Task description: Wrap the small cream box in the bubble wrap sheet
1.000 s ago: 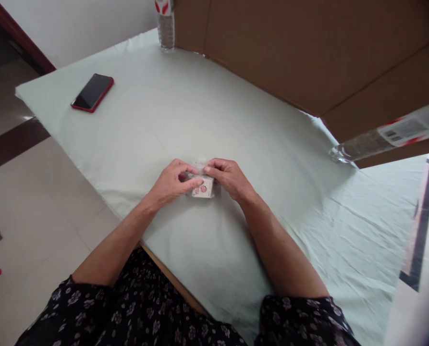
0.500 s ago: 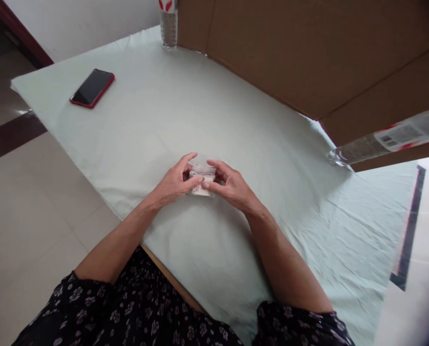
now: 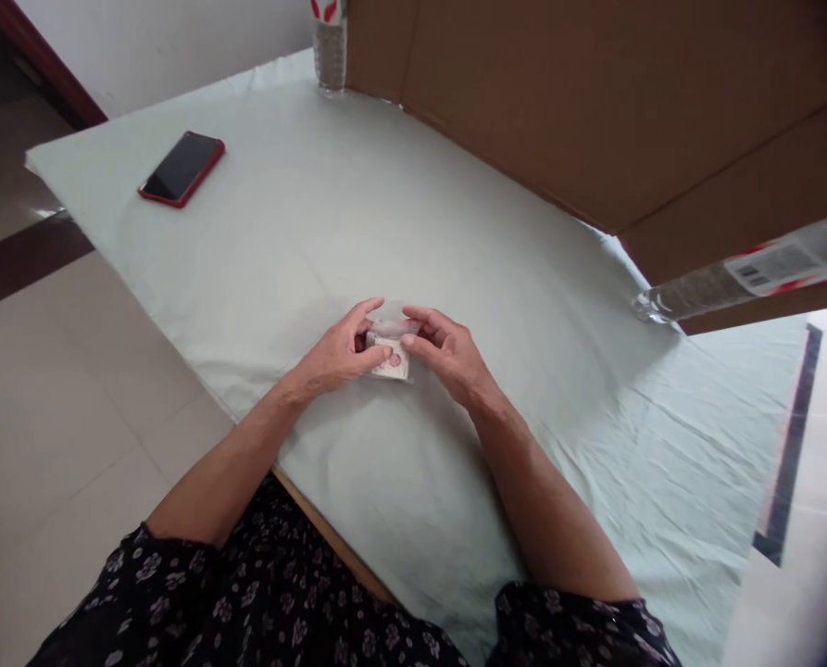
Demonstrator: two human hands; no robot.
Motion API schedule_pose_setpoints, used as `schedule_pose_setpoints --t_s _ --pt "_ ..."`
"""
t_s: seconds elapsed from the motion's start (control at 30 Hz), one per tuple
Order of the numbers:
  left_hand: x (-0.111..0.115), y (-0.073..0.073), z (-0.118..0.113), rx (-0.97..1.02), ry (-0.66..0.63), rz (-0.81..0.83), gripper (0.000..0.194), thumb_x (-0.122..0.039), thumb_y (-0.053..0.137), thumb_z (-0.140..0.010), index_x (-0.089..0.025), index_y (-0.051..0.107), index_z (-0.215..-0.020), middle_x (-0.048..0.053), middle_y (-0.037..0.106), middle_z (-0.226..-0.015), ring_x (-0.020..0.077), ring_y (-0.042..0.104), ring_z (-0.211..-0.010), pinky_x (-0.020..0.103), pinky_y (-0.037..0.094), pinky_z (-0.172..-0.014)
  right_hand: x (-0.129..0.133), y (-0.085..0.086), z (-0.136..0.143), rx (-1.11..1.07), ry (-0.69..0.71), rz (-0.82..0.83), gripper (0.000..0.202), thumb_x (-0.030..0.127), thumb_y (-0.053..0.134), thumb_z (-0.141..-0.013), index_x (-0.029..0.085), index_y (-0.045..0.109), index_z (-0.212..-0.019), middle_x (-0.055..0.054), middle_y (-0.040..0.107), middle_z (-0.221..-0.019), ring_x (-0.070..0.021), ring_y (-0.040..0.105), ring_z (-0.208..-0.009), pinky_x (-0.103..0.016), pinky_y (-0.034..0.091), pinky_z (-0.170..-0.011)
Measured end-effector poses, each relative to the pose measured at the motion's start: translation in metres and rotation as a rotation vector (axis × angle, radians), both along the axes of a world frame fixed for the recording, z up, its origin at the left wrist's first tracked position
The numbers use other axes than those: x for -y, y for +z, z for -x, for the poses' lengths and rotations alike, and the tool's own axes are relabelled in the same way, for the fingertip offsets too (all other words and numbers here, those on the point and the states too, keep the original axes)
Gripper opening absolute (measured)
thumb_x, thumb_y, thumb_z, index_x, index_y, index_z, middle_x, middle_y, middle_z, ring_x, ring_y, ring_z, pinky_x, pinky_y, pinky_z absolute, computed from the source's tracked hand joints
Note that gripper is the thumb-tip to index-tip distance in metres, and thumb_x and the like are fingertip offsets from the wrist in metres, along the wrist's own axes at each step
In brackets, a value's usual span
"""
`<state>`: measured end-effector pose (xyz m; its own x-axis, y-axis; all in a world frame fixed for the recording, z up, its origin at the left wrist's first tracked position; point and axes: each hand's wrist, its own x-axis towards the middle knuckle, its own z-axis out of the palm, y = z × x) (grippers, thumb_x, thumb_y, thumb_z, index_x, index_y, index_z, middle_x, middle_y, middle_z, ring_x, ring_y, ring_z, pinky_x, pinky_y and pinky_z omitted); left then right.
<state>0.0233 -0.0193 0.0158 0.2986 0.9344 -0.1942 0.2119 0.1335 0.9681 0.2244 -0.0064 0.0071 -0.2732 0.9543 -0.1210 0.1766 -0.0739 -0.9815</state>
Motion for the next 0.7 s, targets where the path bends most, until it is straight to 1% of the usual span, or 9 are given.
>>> schedule_pose_setpoints --t_s 0.07,0.2,0.33,0.47,0.57,0.7 --pt "0.000 0.000 0.000 0.001 -0.004 0.000 0.085 -0.033 0.069 -0.079 -0.015 0.036 -0.156 0.010 0.069 -0.117 0.0152 0.060 -0.085 0.029 0.047 -0.075 -0.004 0.000 0.002 -0.047 -0.025 0.010 0.059 0.056 0.079 -0.075 0.021 0.068 -0.121 -0.010 0.075 -0.113 -0.0260 0.070 -0.106 -0.044 0.055 -0.097" --pt "0.000 -0.002 0.001 -0.007 -0.010 -0.014 0.086 -0.033 0.071 -0.080 -0.015 0.036 -0.156 0.011 0.068 -0.119 0.0154 0.061 -0.085 0.029 0.047 -0.075 -0.015 0.000 0.011 -0.091 -0.085 0.029 0.051 0.053 0.080 -0.074 0.021 0.070 -0.112 -0.008 0.076 -0.108 -0.0250 0.071 -0.104 -0.042 0.055 -0.097" --pt "0.000 -0.004 0.002 -0.008 -0.003 -0.018 0.083 -0.033 0.070 -0.082 -0.016 0.036 -0.156 0.011 0.068 -0.120 0.0155 0.061 -0.086 0.029 0.047 -0.074 -0.022 0.001 0.021 -0.078 -0.117 0.032 0.043 0.050 0.077 -0.075 0.021 0.070 -0.105 -0.006 0.075 -0.098 -0.0221 0.071 -0.093 -0.040 0.056 -0.088" --pt "0.000 -0.004 0.002 0.018 -0.007 -0.017 0.086 -0.033 0.070 -0.080 -0.013 0.036 -0.156 0.011 0.068 -0.118 0.0157 0.061 -0.086 0.029 0.047 -0.074 -0.023 0.003 0.024 -0.105 -0.141 0.000 0.031 0.045 0.075 -0.075 0.021 0.070 -0.094 -0.002 0.072 -0.085 -0.0172 0.066 -0.079 -0.035 0.055 -0.079" --pt "0.000 -0.003 0.001 0.016 -0.017 0.001 0.088 -0.034 0.070 -0.080 -0.012 0.034 -0.157 0.011 0.068 -0.118 0.0159 0.061 -0.087 0.029 0.047 -0.074 -0.024 0.005 0.024 -0.144 -0.159 0.002 0.027 0.041 0.076 -0.073 0.020 0.070 -0.090 0.000 0.069 -0.081 -0.0150 0.063 -0.075 -0.032 0.052 -0.075" --pt "-0.002 -0.002 0.002 0.020 -0.033 0.009 0.089 -0.033 0.070 -0.079 -0.014 0.032 -0.157 0.010 0.068 -0.116 0.0157 0.062 -0.086 0.028 0.047 -0.074 -0.029 0.009 0.026 -0.154 -0.167 0.001 0.027 0.040 0.076 -0.071 0.020 0.070 -0.090 0.001 0.067 -0.076 -0.0146 0.060 -0.072 -0.032 0.052 -0.074"
